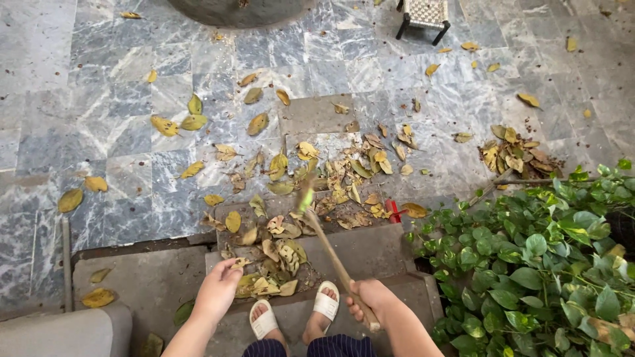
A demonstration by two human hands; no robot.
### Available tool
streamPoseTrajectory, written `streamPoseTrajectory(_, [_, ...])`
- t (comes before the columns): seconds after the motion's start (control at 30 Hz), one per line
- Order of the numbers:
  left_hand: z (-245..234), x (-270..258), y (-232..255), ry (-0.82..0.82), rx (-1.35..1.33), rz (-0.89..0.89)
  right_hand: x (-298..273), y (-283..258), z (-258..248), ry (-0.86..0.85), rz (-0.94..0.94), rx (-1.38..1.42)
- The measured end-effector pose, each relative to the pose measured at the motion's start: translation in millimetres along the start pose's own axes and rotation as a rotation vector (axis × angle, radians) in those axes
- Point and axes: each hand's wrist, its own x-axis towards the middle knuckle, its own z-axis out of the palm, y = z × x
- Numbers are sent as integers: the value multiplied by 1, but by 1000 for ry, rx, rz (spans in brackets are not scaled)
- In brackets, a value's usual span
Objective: The recorder uses a stick to sweep and gather dry leaves and debris in a courtyard.
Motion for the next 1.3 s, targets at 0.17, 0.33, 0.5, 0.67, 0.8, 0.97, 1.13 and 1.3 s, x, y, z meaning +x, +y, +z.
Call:
streamPoseTrajectory(0.17, [-29,11,-22,-7,23,16,78,34,-15,135,88,52])
streamPoseTrajectory(0.33, [-73,0,-7,21,288,28,95,55,42,236,13,-8])
streamPoseTrajectory(0.5, [-105,-2,0,53,476,45,26,36,145,374,237,73])
streamPoseTrajectory(0.67, [-115,-5,-18,74,411,31,52,58,178,347,332,110])
streamPoseTrajectory(0.8, [-123,-2,-36,110,338,26,36,48,222,274,329,217])
streamPoseTrajectory(0.97, [-149,-4,-46,141,226,36,39,-11,269,118,224,13])
streamPoseTrajectory(1.13, [-166,5,-44,182,113,139,38,-64,281,-172,5,-127])
streamPoseTrajectory(1.3, [-171,10,-35,223,61,175,-20,-111,311,-283,-210,-195])
